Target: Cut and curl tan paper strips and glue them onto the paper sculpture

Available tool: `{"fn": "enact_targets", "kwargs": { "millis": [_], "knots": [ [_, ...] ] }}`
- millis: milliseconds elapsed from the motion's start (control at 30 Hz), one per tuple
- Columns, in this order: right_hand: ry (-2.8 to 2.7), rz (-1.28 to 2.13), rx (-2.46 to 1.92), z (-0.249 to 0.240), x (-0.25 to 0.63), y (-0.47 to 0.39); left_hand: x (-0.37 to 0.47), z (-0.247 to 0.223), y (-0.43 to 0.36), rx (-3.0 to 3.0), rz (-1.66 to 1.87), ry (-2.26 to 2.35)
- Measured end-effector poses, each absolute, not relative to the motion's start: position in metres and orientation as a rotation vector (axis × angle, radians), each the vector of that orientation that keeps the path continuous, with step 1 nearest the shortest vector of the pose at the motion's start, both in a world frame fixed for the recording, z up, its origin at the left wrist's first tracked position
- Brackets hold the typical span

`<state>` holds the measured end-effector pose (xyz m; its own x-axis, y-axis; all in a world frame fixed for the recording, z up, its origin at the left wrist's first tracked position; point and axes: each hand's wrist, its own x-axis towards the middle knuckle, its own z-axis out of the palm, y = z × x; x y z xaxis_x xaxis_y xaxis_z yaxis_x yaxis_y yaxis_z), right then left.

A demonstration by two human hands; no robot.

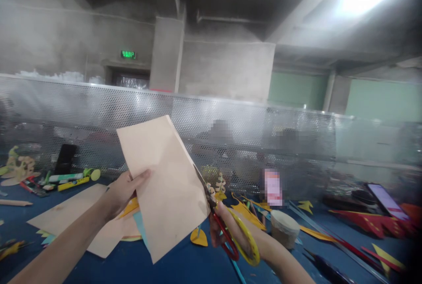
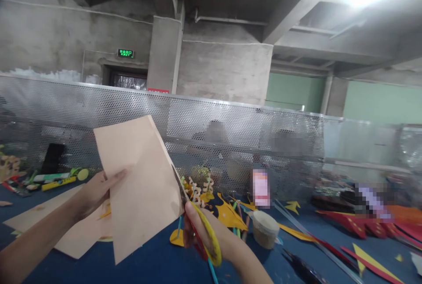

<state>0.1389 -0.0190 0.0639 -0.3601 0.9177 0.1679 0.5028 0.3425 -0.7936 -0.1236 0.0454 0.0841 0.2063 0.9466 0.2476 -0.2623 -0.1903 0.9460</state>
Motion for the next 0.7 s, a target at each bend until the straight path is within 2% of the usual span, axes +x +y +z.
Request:
{"fn": "enact_targets", "kwargs": {
  "millis": [700],
  "knots": [
    [-1.751,0.930,-1.217,0.045,0.134,-0.003,-0.125,0.089,0.040,1.351,1.222,0.784]
  ]
}}
